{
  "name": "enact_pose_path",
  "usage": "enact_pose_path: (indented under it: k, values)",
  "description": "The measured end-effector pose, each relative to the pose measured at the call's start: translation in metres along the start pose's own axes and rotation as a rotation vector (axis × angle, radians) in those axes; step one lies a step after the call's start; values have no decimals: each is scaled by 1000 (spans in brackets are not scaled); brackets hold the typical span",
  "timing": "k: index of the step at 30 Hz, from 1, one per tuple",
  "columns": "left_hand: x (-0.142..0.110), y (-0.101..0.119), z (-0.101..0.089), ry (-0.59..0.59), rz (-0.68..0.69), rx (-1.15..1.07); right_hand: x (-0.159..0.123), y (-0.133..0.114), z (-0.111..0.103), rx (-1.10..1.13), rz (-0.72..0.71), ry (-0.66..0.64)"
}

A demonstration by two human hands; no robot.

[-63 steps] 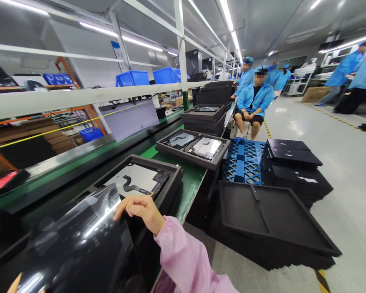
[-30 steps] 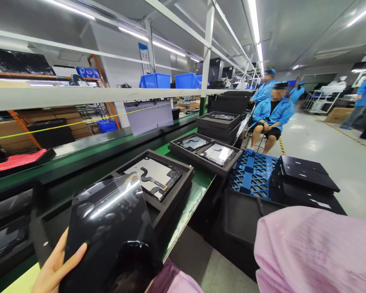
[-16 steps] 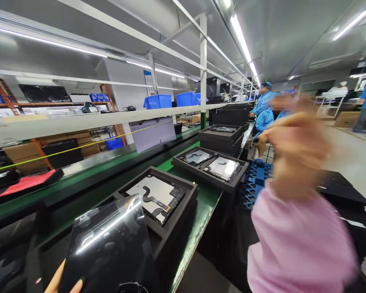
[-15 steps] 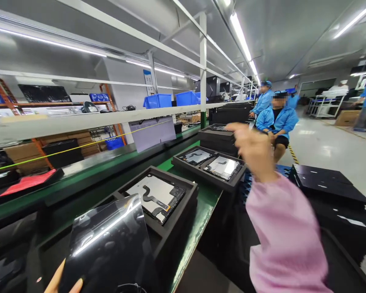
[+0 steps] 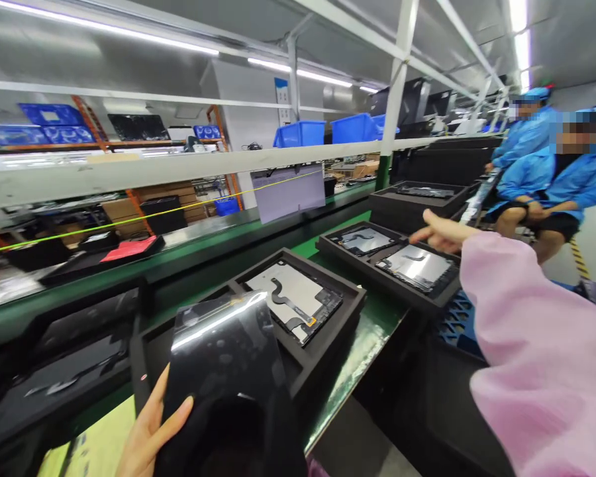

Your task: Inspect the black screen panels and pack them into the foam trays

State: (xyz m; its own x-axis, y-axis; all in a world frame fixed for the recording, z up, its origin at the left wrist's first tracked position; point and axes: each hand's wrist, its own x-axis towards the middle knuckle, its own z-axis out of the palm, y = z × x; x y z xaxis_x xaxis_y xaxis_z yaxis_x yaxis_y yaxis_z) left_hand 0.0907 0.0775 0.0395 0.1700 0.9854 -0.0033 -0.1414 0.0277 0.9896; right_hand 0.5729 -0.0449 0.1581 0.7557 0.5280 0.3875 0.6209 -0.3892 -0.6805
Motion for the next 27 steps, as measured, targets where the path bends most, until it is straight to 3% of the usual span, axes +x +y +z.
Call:
enact_pose_path:
  k: [3, 6, 11, 14, 19, 21, 24, 27]
  values:
    - [-7, 8, 5, -44, -16, -113, -15, -28, 41, -83, 66, -251]
    - [-15, 15, 6, -63, -56, -205, -49, -76, 91, -45, -29, -498]
    - [-30, 28, -5, -179, -32, -346, -125, -158, 146, 386, -215, -792]
    - [-38, 43, -14, -197, 21, -405, -148, -192, 166, 372, -287, -713]
    - [-44, 67, -30, -122, 93, -426, -162, -223, 202, 77, -657, -125]
    - [-45, 73, -34, -126, 85, -441, -168, -233, 212, 81, -763, -11]
    - [-44, 80, -40, -106, 63, -475, -182, -245, 213, 276, -759, -56]
    - [-42, 85, -45, -62, 65, -515, -196, -254, 203, 498, -572, -304]
